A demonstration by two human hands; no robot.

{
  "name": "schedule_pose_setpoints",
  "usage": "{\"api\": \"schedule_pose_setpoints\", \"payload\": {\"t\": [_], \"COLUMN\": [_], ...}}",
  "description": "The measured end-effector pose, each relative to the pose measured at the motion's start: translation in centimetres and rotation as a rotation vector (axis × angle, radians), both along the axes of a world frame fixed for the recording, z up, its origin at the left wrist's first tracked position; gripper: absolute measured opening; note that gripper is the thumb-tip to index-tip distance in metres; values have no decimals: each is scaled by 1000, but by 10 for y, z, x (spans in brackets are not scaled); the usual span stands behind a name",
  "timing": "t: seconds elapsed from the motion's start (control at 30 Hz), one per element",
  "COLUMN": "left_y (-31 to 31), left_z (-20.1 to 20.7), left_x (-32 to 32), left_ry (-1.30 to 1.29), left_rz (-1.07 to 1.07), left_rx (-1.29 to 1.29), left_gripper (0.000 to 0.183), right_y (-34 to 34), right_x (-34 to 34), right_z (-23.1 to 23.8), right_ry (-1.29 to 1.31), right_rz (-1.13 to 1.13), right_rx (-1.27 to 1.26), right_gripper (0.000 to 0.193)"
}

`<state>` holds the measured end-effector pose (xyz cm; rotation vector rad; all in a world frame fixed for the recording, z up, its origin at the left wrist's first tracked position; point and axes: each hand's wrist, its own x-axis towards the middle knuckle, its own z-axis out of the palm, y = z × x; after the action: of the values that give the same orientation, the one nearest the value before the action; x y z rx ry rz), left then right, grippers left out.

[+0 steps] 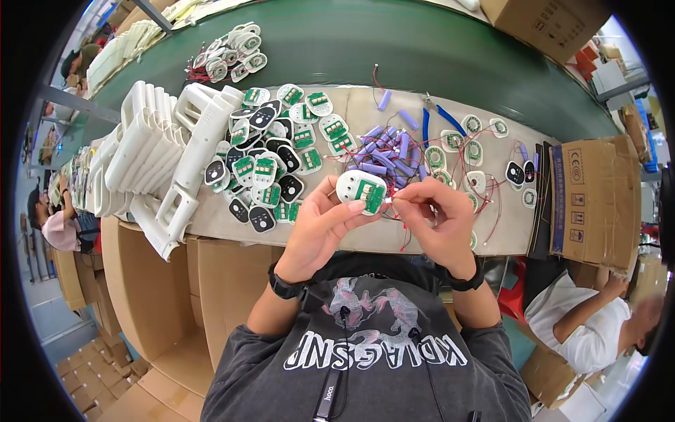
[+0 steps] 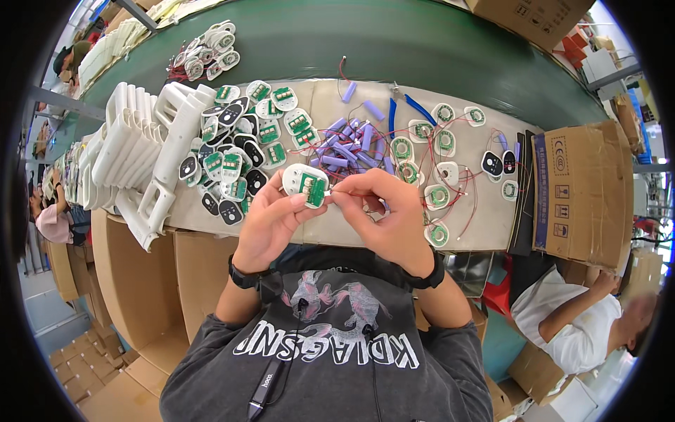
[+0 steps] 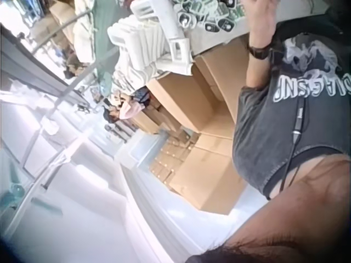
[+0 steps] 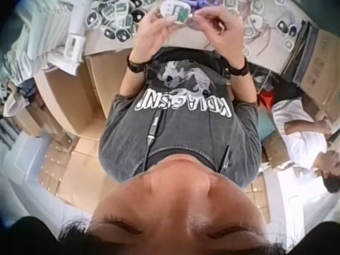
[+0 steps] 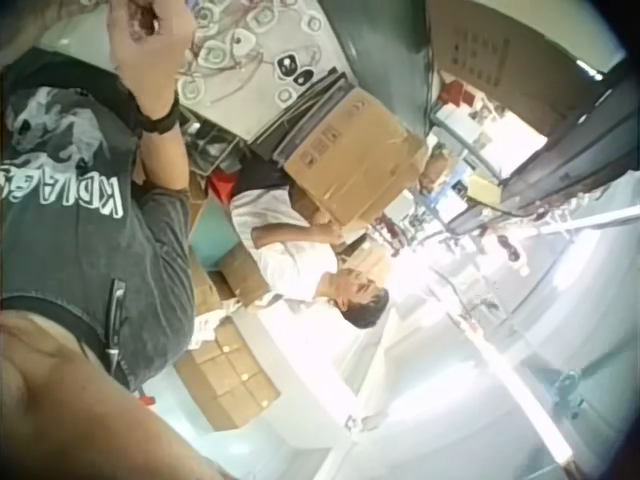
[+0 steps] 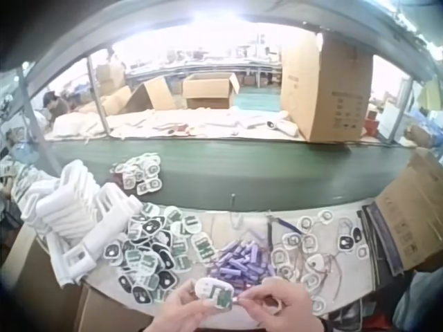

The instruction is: Assembling electronic components by attaching stickers and wires at a factory workbench.

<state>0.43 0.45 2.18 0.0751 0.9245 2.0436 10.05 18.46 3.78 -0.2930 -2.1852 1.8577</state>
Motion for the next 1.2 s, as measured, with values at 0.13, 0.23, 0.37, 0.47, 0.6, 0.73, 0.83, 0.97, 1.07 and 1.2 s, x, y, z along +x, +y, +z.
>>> {"api": "schedule_pose_setpoints", "payload": {"t": [0.13,0.23,0.37,0.47,0.6,0.73,0.83,0.97,1.07,1.2], "left_y": [0,1,2,3,0,2,2,4,0,1], "left_z": [-8,-7,-8,-12,-19,-11,-3,-2,-18,-13], "left_x": [3,4,7,7,7,8,8,7,6,4], "left_ry": [9,38,100,129,288,188,210,245,291,190], "left_rz": [2,-7,6,12,31,-1,11,64,80,121], "left_rx": [-13,-67,-116,-147,-188,-115,-136,-190,-207,-137], "left_gripper": [36,37,37,36,37,42,43,43,44,41], "right_y": [-7,-10,-10,-7,-8,-5,-6,-8,-7,11], "right_x": [-6,-8,-10,-11,-8,-9,-10,-10,-9,-8], "right_z": [-3,-6,-10,-13,-10,-8,-12,-13,-8,-4], "right_ry": [202,221,235,247,141,123,115,90,-21,-65], "right_rz": [1,-55,-74,-56,-77,8,45,64,133,82], "right_rx": [293,331,386,437,288,251,256,255,115,-413], "right_gripper": [15,14,14,13,11,9,9,9,8,7]}}
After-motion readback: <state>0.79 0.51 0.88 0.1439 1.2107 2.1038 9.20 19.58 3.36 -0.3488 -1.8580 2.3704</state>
